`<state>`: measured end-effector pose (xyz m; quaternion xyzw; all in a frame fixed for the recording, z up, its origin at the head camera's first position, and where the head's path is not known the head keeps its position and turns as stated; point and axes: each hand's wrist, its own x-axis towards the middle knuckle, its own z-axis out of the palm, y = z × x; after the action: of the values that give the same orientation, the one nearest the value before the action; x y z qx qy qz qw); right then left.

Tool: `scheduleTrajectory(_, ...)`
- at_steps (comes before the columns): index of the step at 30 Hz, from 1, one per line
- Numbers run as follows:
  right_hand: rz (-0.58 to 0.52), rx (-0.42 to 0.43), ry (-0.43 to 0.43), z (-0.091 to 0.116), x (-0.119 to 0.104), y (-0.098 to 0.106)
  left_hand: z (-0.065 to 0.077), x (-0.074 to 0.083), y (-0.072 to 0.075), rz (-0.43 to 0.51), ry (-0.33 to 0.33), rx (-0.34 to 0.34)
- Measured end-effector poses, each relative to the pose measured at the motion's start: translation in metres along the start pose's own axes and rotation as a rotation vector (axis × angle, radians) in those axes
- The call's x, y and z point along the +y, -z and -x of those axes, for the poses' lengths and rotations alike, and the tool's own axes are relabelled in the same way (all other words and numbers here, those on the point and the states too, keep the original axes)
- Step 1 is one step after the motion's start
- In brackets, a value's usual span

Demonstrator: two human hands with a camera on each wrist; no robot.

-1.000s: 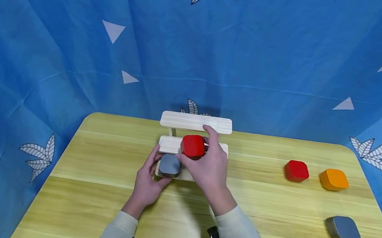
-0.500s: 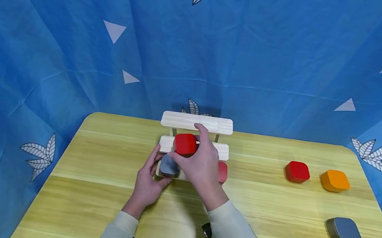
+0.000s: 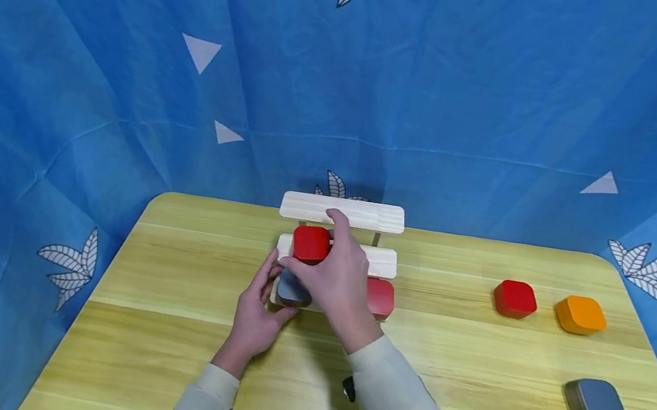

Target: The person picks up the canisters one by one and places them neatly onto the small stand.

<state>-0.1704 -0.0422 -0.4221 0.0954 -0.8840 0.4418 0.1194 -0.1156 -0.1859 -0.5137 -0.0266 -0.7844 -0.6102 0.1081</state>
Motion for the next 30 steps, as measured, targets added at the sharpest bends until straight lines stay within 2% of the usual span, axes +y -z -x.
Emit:
scheduleTrajectory(5,0.030,0.004,0.038,-0.002,0.002,-0.005,0.001,0.005,-0.001,0.001,0.013,-0.004)
scheduleTrajectory(12,0.071,0.015,0.065,-0.004,0.003,-0.012,0.005,0.038,0.003,0.009,0.006,-0.025)
scheduleTrajectory(15,0.078,0.029,0.077,-0.005,0.003,-0.013,0.005,0.040,0.004,0.012,0.006,-0.026)
scheduleTrajectory(17,0.077,0.033,0.084,-0.006,0.003,-0.014,0.004,0.036,0.004,0.016,0.011,-0.024)
scheduleTrajectory(24,0.074,0.029,0.089,-0.007,0.004,-0.019,0.000,0.004,0.001,-0.008,0.025,-0.010)
scheduleTrajectory(30,0.078,0.032,0.104,-0.008,0.005,-0.022,0.001,-0.002,0.002,-0.010,-0.019,-0.017)
